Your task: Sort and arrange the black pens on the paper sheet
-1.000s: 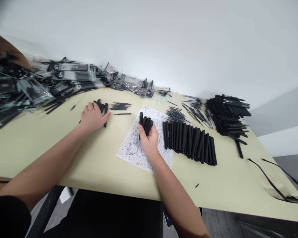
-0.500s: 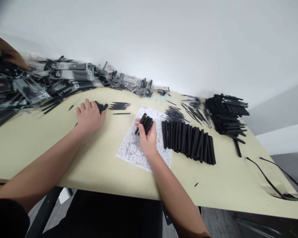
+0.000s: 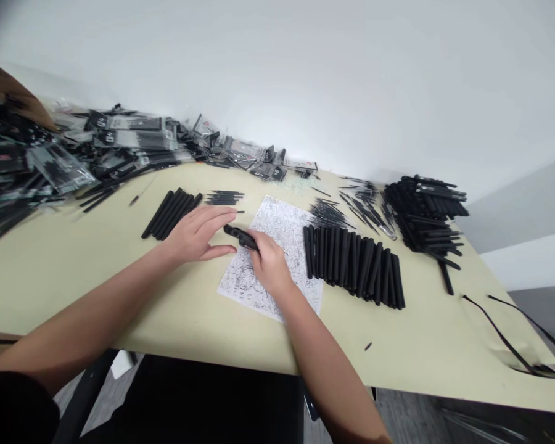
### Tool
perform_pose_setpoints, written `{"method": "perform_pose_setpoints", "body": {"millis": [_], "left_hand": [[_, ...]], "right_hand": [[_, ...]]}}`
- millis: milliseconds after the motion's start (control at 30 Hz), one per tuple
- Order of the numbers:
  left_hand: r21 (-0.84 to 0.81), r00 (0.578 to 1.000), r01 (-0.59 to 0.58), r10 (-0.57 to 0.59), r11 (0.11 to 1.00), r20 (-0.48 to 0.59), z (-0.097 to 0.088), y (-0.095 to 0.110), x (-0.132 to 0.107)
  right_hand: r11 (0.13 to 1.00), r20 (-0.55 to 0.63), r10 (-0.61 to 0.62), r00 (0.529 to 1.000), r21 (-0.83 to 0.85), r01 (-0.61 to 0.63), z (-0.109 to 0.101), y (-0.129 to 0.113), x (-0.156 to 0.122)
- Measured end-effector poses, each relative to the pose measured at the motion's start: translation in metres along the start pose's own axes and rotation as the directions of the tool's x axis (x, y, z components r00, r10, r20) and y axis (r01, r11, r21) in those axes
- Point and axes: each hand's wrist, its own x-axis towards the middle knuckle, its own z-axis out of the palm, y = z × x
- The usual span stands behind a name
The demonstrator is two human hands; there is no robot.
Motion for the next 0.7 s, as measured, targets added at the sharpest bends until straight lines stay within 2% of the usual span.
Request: {"method": "perform_pose_setpoints", "body": {"millis": [100,233,333,433,533,700], "left_hand": [[-0.012,0.998,-0.067,0.067,0.998,0.013,0.001,0.001,0.000],[-0.034,0.987,-0.107,0.110,0.994,0.116,0.003,0.004,0.002],[-0.025,0.982,-0.083,0.086,0.996,0.170,0.007,0.007,0.002],[0.001,0.969,-0.062,0.060,0.998,0.239,0.010,0.008,0.002],[0.000,0.947,-0.055,0.052,0.998,0.317,0.012,0.009,0.002],[-0.039,0.935,-0.039,0.051,0.998,0.352,0.012,0.008,0.002]], "right_hand": [[0.992,0.115,-0.051,0.992,-0.110,0.064,-0.003,0.004,0.000],[0.959,0.239,0.047,0.970,-0.283,0.023,-0.003,0.006,0.001],[0.923,0.278,0.099,0.955,-0.383,0.016,-0.004,0.005,0.002],[0.921,0.298,0.113,0.948,-0.389,0.013,-0.004,0.007,0.001],[0.945,0.310,0.091,0.946,-0.327,0.017,-0.003,0.012,-0.001],[0.962,0.326,0.068,0.943,-0.273,0.025,-0.002,0.018,-0.003]]}}
